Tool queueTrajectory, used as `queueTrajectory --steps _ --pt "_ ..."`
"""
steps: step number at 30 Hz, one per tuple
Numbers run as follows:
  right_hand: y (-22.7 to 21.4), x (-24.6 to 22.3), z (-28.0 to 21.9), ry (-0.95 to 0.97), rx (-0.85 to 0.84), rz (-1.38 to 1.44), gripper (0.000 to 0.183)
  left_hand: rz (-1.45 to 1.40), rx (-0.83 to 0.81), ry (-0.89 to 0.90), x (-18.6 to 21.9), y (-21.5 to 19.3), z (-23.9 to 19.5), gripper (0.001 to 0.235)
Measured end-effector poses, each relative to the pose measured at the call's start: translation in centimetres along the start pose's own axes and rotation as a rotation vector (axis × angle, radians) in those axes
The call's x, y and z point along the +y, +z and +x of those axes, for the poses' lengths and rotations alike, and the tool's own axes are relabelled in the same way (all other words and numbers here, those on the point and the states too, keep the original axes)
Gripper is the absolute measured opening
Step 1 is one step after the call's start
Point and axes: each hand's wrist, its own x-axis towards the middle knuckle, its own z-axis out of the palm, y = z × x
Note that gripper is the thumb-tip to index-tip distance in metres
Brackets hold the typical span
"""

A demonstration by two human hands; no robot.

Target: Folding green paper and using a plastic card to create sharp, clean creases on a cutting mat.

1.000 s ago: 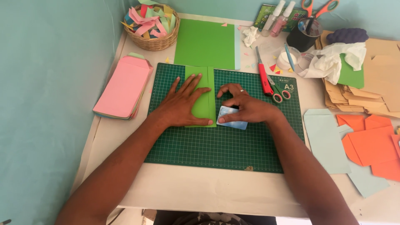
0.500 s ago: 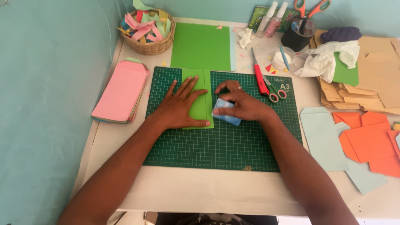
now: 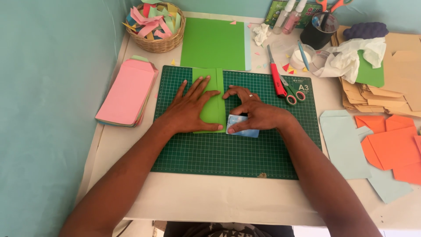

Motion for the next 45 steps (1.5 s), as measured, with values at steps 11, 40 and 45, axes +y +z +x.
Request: queueTrajectory --steps 11,40,45 --pt "-0.4 0.5 0.3 -0.027 0.084 0.116 0.029 0.014 -0.003 0.002 0.0 0.0 0.0 0.101" --pt "-0.1 3.2 1.1 0.078 0.678 0.452 0.026 -0.200 0.393 0.178 -4.7 1.5 1.2 0.024" --pt "0.0 3.2 1.1 0.079 0.671 0.414 0.026 -0.198 0.378 0.165 -4.6 1.4 1.1 0.024"
